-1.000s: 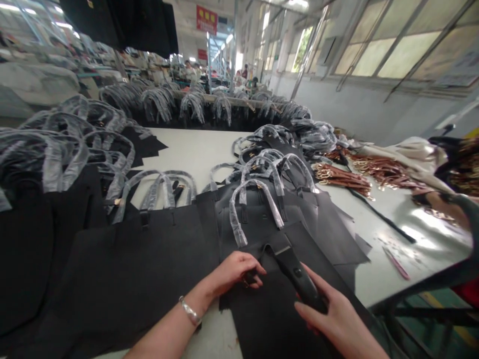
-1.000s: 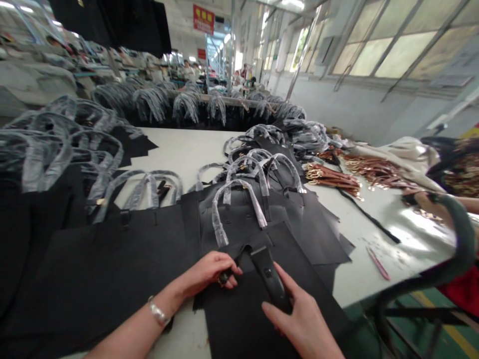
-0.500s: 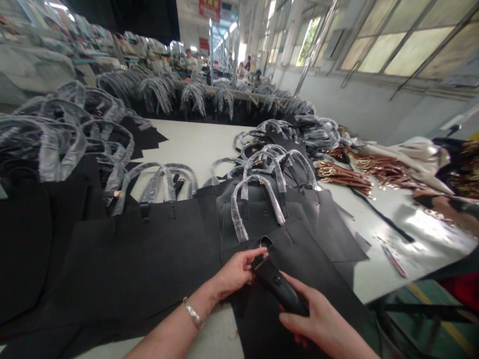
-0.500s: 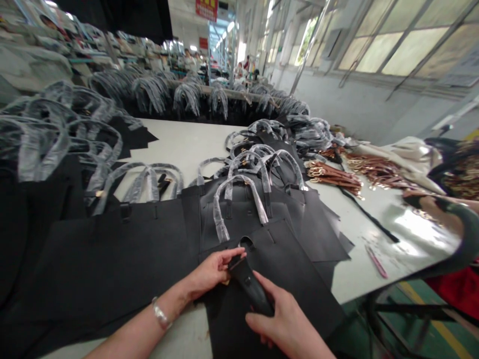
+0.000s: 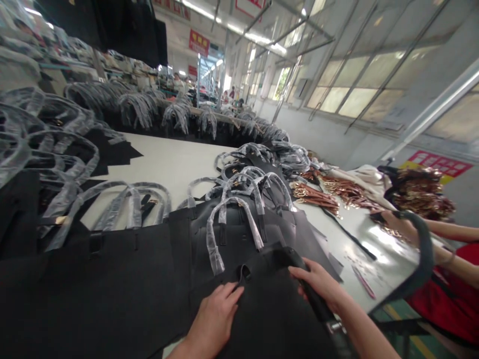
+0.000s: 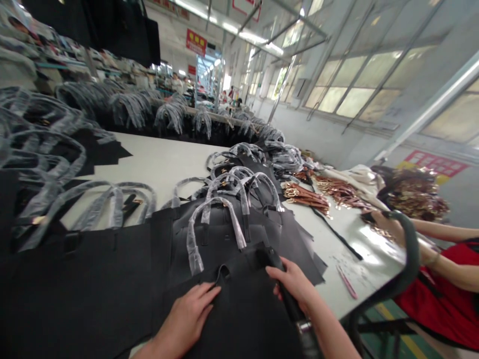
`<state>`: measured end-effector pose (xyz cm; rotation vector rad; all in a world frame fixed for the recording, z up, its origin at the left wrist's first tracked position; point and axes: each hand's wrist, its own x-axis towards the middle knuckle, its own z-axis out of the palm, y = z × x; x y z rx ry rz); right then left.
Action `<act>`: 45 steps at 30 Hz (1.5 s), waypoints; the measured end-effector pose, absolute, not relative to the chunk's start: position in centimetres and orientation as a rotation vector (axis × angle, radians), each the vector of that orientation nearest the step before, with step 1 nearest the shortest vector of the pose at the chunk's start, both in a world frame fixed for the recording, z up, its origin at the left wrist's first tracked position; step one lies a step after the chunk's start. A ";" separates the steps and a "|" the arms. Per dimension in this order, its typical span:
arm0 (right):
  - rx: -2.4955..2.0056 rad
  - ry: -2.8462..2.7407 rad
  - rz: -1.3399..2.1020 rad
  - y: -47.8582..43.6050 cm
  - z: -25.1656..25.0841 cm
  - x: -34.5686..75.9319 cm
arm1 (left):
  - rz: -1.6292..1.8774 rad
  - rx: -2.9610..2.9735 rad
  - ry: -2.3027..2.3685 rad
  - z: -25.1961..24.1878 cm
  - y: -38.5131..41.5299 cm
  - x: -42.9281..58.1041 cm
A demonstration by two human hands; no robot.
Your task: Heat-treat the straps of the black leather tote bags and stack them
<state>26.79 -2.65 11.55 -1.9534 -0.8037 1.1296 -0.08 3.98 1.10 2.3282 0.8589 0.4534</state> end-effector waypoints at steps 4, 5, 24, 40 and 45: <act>-1.967 -0.780 1.187 0.1 10.8 28.0 | 0.351 2.437 0.840 1.3 3.8 0.1; -1.975 -0.774 1.192 0.7 10.8 28.3 | 0.333 2.454 0.842 1.4 3.8 0.1; -1.980 -0.906 0.721 -2.1 14.3 31.0 | 0.560 2.526 0.963 0.5 3.4 0.1; -2.039 -0.389 1.011 -26.3 8.5 27.5 | 0.018 2.286 1.466 4.6 7.9 -2.2; -1.908 -0.342 0.969 -24.1 8.1 27.3 | 0.038 2.338 1.302 2.9 9.3 -2.3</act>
